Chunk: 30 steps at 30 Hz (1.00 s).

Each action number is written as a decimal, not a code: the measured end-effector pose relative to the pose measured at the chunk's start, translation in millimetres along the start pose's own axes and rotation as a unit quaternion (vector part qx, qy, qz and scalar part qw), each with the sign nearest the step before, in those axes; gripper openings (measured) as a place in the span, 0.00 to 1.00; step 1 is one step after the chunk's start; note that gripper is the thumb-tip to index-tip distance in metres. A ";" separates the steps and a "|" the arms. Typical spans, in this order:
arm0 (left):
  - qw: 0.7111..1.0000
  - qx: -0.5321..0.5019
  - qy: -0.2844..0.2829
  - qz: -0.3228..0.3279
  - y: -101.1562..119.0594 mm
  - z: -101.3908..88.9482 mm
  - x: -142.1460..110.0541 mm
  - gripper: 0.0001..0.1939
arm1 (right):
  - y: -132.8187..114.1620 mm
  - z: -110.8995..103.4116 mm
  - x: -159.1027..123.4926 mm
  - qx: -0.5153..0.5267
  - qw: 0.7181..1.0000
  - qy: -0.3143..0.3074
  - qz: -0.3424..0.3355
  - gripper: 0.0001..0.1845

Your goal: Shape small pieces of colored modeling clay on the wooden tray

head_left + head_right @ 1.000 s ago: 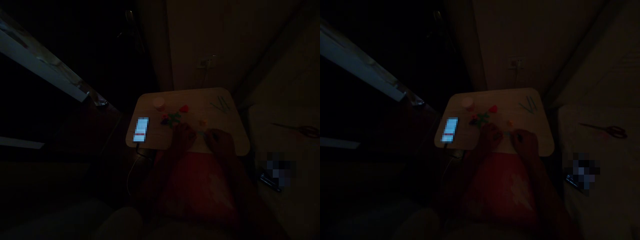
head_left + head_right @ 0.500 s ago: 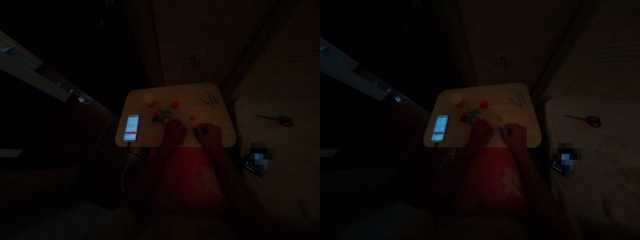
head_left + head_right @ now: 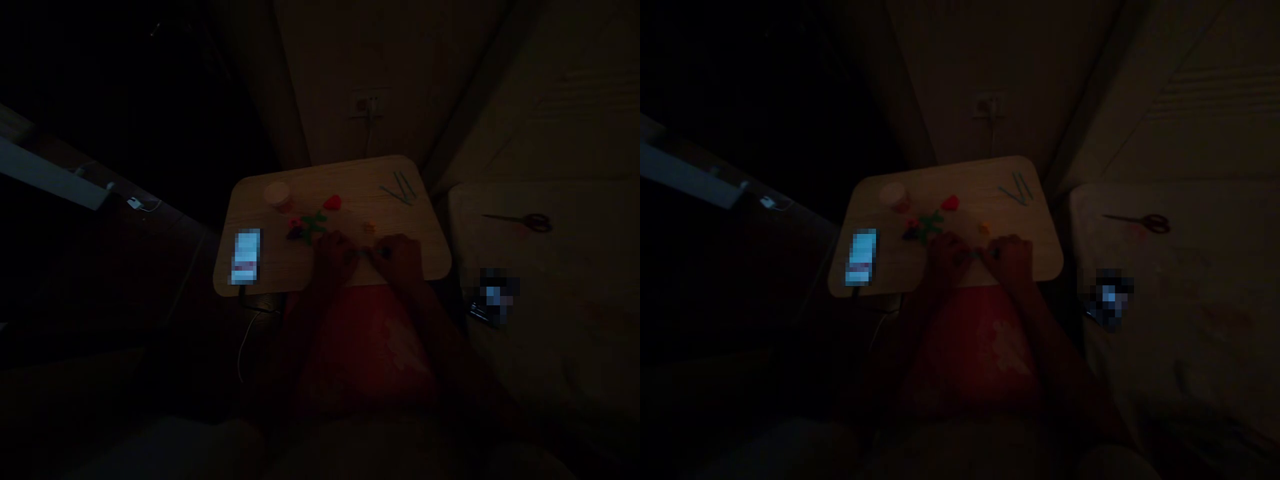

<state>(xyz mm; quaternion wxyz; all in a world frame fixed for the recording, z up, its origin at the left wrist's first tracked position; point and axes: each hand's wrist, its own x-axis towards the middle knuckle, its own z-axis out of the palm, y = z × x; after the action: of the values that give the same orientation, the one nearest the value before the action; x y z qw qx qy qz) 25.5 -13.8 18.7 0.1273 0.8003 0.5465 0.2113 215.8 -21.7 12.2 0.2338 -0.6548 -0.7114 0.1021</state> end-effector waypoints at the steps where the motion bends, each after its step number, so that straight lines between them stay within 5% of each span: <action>1: 1.000 0.000 -0.002 0.000 0.0 -0.2 0.1 0.07 | 0.0 0.2 0.5 0.001 1.000 -0.002 0.001 0.19; 30: 1.000 -0.004 0.002 0.006 -1.9 0.7 -0.3 0.08 | 8.5 -0.6 2.5 0.079 0.996 0.046 0.013 0.20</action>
<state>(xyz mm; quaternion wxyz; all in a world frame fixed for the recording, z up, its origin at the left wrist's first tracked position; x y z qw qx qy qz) 24.1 -13.4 17.2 0.1283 0.8027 0.5409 0.2160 223.5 -18.3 9.3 0.3162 -0.6473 -0.6812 0.1306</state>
